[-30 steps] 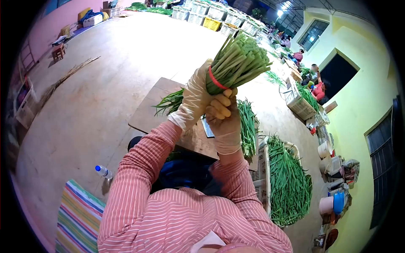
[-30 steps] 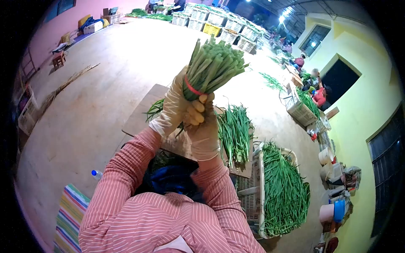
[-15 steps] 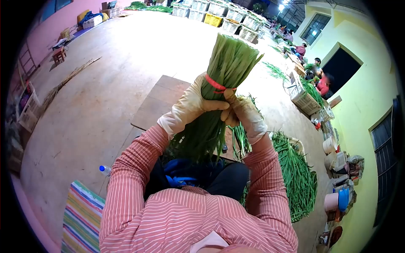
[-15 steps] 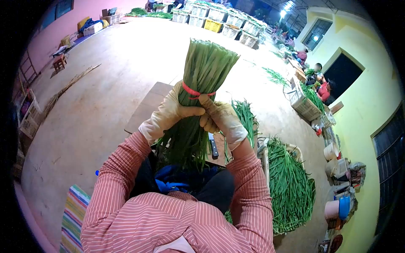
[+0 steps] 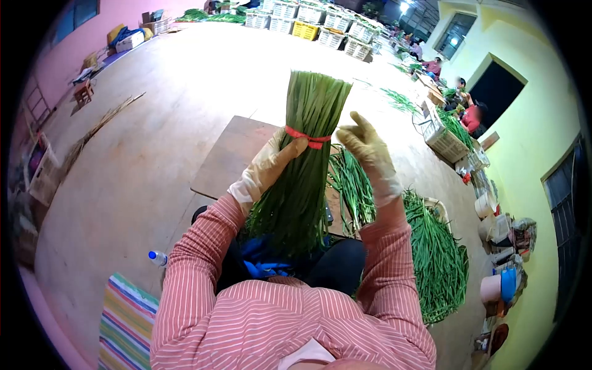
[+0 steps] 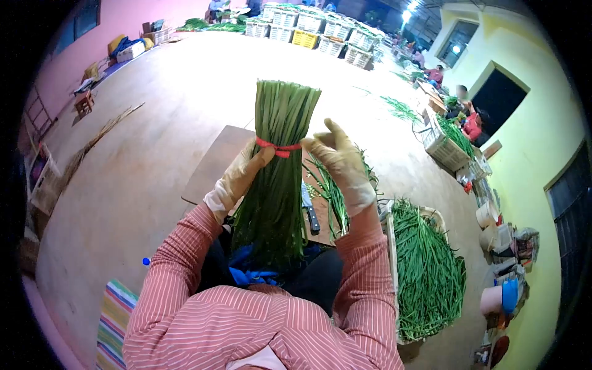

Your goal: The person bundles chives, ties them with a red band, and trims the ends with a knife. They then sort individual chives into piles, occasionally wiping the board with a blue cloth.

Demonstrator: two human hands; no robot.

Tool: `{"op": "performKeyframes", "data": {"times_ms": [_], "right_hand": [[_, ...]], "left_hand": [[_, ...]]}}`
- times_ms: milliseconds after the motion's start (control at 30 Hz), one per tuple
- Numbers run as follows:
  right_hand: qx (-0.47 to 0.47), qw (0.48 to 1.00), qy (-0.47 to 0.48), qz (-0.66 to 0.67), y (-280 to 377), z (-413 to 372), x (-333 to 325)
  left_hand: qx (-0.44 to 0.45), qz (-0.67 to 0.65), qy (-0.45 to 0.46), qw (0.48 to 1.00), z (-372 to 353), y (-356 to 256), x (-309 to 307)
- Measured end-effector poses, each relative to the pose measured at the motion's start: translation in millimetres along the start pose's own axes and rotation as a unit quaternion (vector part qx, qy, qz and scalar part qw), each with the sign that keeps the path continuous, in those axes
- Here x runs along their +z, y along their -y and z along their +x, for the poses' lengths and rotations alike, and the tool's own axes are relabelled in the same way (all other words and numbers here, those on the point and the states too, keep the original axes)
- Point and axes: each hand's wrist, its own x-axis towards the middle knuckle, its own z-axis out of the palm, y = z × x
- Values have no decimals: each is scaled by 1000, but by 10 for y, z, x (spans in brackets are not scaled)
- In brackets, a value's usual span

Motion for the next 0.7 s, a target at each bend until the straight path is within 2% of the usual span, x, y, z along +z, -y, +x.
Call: {"op": "performKeyframes", "data": {"times_ms": [67, 100, 133, 200, 267, 333, 367, 400, 433, 467, 500, 533, 567, 600, 633, 667, 700], "right_hand": [[-123, 983, 121, 59, -196, 186, 63], [-47, 978, 174, 109, -60, 120, 83], [-48, 978, 172, 109, -74, 109, 104], [8, 968, 180, 176, -117, 127, 182], [8, 964, 174, 201, -63, 116, 257], [-34, 975, 171, 136, 87, 124, 276], [-84, 958, 179, 207, 126, 108, 322], [-81, 957, 180, 211, 217, 37, 348], [-141, 960, 194, 144, 349, -62, 377], [-201, 954, 207, 78, 460, -141, 419], [-352, 911, 197, -89, 558, -180, 473], [-485, 820, 174, -248, 596, -212, 541], [-501, 790, 195, -294, 517, -321, 626], [-517, 759, 195, -344, 494, -473, 640], [-492, 757, 197, -383, 403, -564, 609], [-463, 753, 200, -423, 258, -619, 540], [-435, 773, 161, -433, -11, -596, 442]], "left_hand": [[-7, -21, 39, 999, -11, 13, 74], [8, 1, 62, 998, -18, 26, 120], [24, 24, 83, 996, -38, 36, 154], [-5, 17, 68, 998, -97, 160, 33], [6, 257, -83, 963, -227, 264, -164], [-2, 221, -213, 952, -401, 73, -166], [-42, 131, -176, 975, -467, 212, -447], [-46, 132, -179, 974, -480, 202, -469], [-155, -42, -12, 987, -490, 172, -494], [-250, -216, 153, 931, -542, 134, -508], [-110, -255, 157, 948, -673, 13, -95], [-114, -253, 147, 949, -690, -107, 64], [-133, -485, 66, 862, -710, -201, 161], [-136, -685, -20, 715, -700, -226, 212], [-135, -556, -4, 820, -611, -164, 193], [-35, -410, -25, 911, -484, 90, 47], [-44, -414, -43, 908, -538, 93, 81]]}}
